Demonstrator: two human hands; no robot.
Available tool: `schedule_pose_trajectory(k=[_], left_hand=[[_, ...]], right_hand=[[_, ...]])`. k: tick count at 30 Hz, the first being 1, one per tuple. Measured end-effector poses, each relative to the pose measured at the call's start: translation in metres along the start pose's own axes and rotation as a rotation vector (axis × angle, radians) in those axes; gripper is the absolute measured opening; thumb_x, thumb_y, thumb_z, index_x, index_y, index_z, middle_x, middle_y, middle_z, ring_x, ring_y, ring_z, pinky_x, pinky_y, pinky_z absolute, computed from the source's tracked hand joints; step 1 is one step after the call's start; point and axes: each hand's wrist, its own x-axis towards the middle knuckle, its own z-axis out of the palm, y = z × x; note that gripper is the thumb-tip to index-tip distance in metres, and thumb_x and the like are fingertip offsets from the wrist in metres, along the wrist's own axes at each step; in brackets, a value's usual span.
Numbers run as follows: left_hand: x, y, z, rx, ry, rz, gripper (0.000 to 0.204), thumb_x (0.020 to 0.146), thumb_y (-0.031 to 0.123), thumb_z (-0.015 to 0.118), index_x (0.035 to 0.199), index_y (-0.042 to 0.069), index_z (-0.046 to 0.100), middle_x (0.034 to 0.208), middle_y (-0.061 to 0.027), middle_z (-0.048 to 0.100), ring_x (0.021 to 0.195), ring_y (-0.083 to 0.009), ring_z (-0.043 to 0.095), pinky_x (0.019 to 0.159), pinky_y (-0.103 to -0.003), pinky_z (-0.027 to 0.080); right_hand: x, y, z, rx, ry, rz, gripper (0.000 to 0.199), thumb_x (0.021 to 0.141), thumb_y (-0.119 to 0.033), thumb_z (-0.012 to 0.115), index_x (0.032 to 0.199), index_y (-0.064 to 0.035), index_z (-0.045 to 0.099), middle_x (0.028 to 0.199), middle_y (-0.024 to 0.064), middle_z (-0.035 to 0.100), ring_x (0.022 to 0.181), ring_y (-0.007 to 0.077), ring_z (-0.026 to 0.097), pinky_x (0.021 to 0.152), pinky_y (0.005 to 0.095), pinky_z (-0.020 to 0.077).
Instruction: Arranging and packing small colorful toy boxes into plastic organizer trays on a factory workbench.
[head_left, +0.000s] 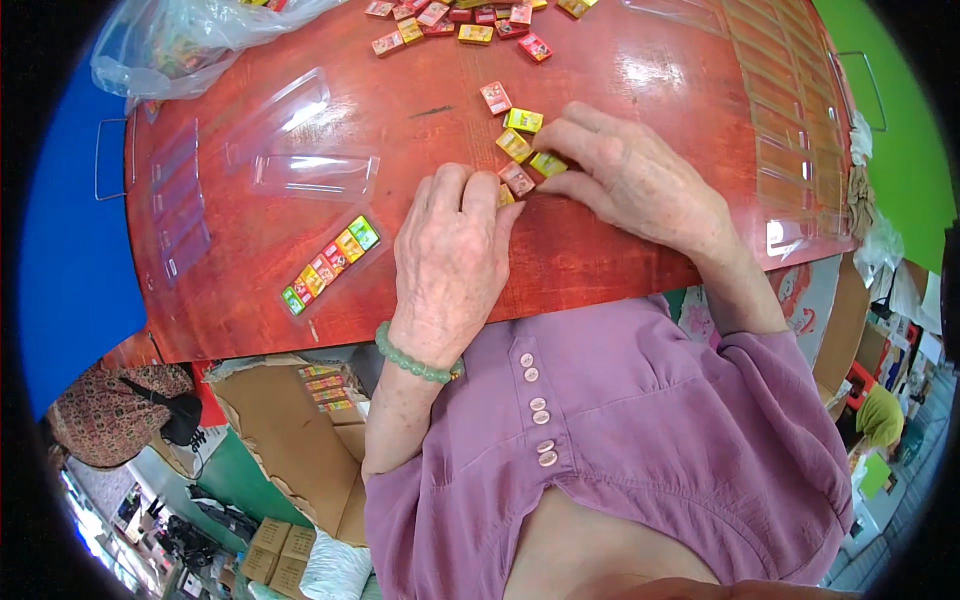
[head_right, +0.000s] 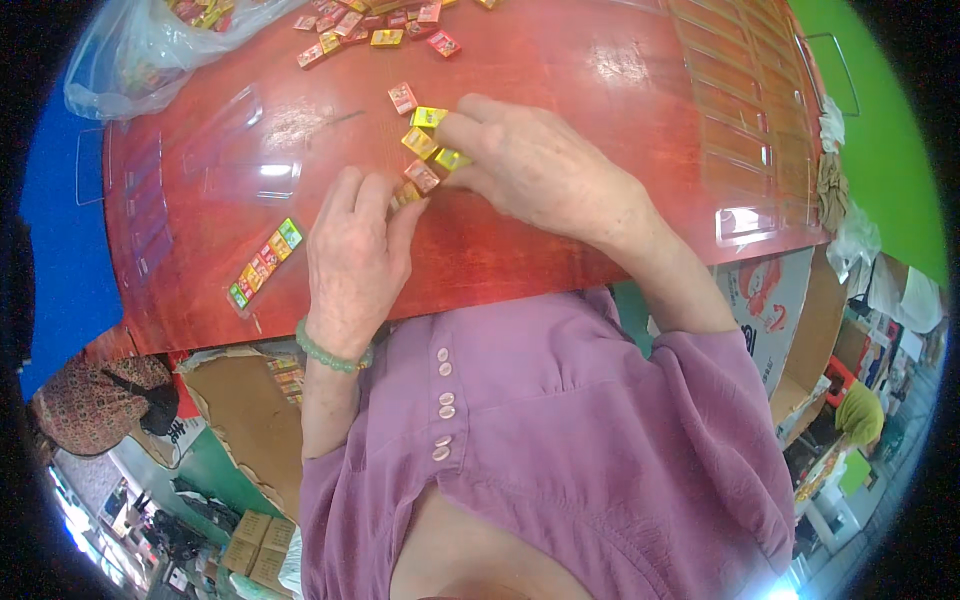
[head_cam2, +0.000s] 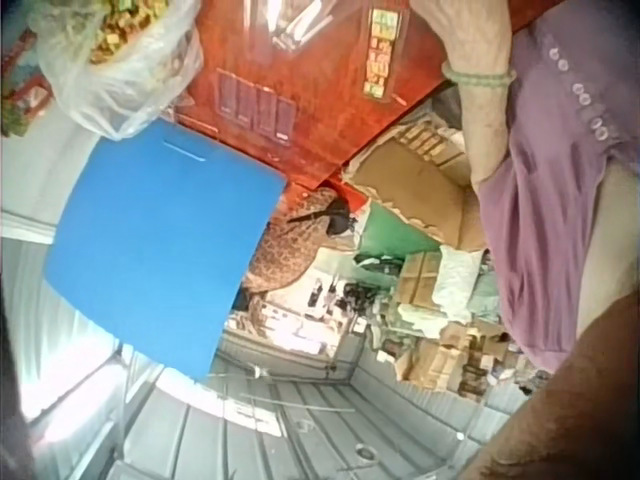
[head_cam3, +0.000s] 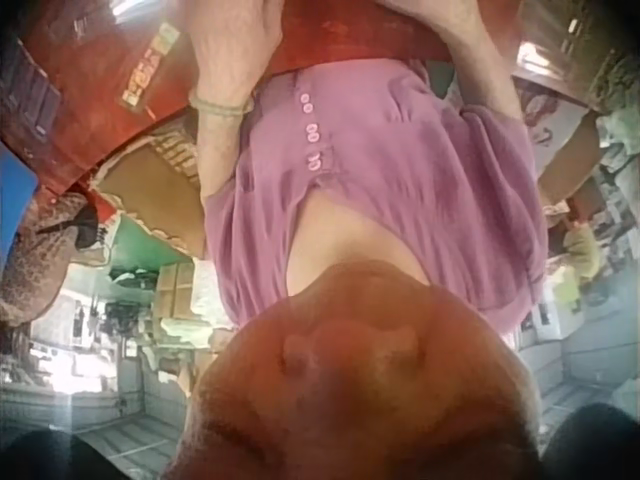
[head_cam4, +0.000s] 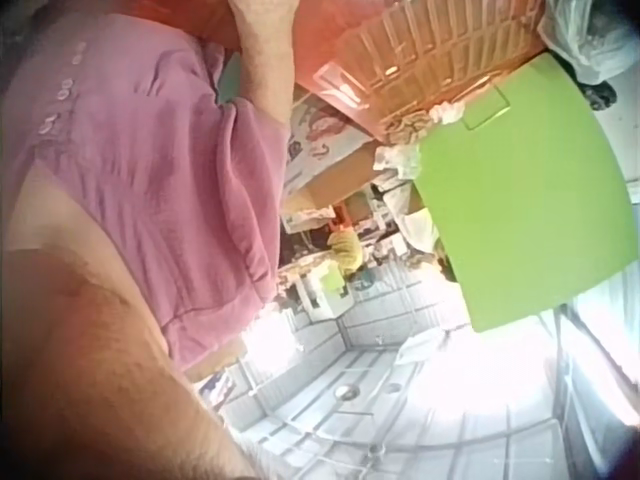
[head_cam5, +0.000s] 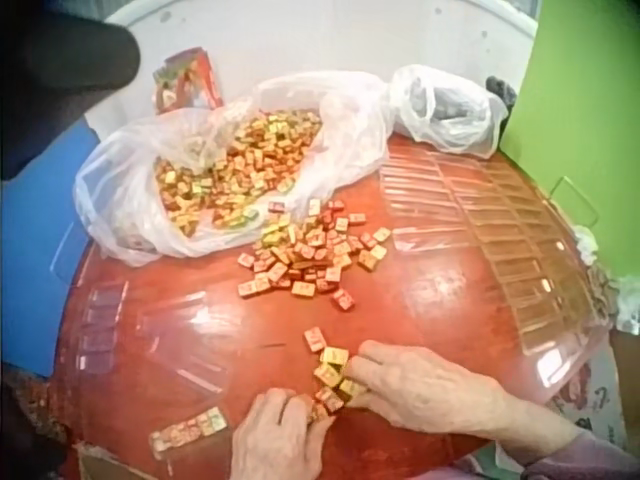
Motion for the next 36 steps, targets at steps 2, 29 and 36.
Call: schedule_pose_trajectory(k=[2,29,36], left_hand=[[-0.001,-0.001,0.001,-0.062,-0.01,-0.007,0.027,0.083,0.005,0.077,0.103,0.001,0.058,0.099,-0.0149,0.055,0.093,-0.0345,0.06,0.079,-0.045,0.053],[-0.014,-0.009,-0.002,-0.149,-0.023,0.049,0.037,0.083,0.002,0.074,0.118,-0.003,0.062,0.101,-0.0163,0.058,0.094,-0.0348,0.062,0.078,-0.044,0.054],[-0.016,-0.011,-0.006,-0.105,-0.027,0.008,0.037,0.082,0.013,0.08,0.112,-0.001,0.063,0.094,-0.0136,0.056,0.084,-0.0326,0.063,0.07,-0.043,0.053]], right_hand=[[0.0,-0.002,0.004,0.01,-0.012,-0.053,0.031,0.088,-0.015,0.075,0.114,-0.0019,0.063,0.1,0.0151,0.061,0.095,0.0374,0.064,0.08,0.045,0.053],[-0.001,-0.012,-0.002,0.07,-0.093,-0.068,0.032,0.088,-0.011,0.074,0.117,-0.0028,0.064,0.107,0.0133,0.061,0.095,0.0343,0.066,0.083,0.0412,0.0548],[-0.004,-0.011,0.007,0.031,-0.056,-0.085,0.028,0.089,-0.014,0.074,0.114,-0.0031,0.066,0.112,0.0127,0.061,0.096,0.0319,0.067,0.083,0.0412,0.056]])
